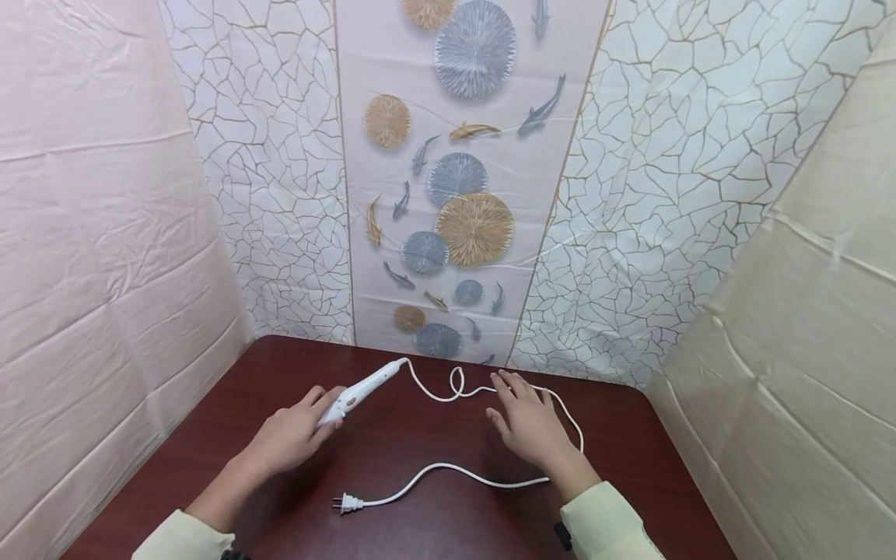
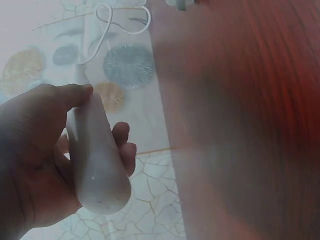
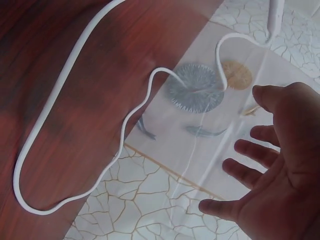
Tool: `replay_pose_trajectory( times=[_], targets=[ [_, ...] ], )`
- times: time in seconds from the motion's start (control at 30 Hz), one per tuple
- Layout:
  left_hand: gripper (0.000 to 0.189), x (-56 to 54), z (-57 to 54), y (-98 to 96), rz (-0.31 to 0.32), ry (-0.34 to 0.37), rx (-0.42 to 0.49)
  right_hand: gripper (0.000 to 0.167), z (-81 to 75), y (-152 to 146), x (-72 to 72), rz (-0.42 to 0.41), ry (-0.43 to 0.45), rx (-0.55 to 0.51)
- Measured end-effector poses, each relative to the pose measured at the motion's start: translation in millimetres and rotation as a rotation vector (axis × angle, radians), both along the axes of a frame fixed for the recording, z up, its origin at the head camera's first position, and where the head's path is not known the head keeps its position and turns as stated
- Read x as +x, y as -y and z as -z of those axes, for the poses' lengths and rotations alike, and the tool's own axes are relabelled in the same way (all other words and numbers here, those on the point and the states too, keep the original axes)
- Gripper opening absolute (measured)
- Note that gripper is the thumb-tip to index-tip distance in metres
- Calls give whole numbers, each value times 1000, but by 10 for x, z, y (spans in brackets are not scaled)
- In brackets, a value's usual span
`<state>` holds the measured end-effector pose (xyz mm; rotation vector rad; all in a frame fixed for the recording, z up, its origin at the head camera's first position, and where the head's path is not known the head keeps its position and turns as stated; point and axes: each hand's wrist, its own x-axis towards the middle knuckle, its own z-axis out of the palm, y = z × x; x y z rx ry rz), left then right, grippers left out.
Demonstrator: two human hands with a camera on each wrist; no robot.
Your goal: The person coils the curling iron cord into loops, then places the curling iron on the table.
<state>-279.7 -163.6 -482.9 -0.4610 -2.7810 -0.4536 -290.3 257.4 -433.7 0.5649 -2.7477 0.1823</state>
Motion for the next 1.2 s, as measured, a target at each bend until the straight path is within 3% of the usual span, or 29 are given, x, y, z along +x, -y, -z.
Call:
replay_pose_trajectory(
  times=[0.17, 0.2, 0.3, 0.4, 0.43, 0.6, 1.0, 1.2],
  targets=[
    [52, -38, 18, -11, 76, -125, 45, 66, -4, 52, -34, -29, -41, -9],
    [52, -123, 120, 18, 99, -184, 49, 66, -7, 57, -39, -30, -45, -7],
    [52, -159, 137, 25, 116, -241, 62, 66, -24, 67, -40, -25, -51, -2],
    [53, -129, 48, 0, 114, -247, 55, 67, -39, 71, -39, -15, -54, 6],
    [53, -42, -77, -34, 100, -214, 52, 67, -43, 73, -40, -13, -56, 7],
    [53, 24, -205, -77, 80, -235, 11, 67, -45, 91, -58, -20, -53, 7],
    [58, 22, -265, -123, 119, -242, 14, 69, -44, 192, -138, -49, -25, -53],
    [58, 42, -300, -166, 169, -289, 26, 62, -14, 244, -214, -130, 28, -235]
  ],
)
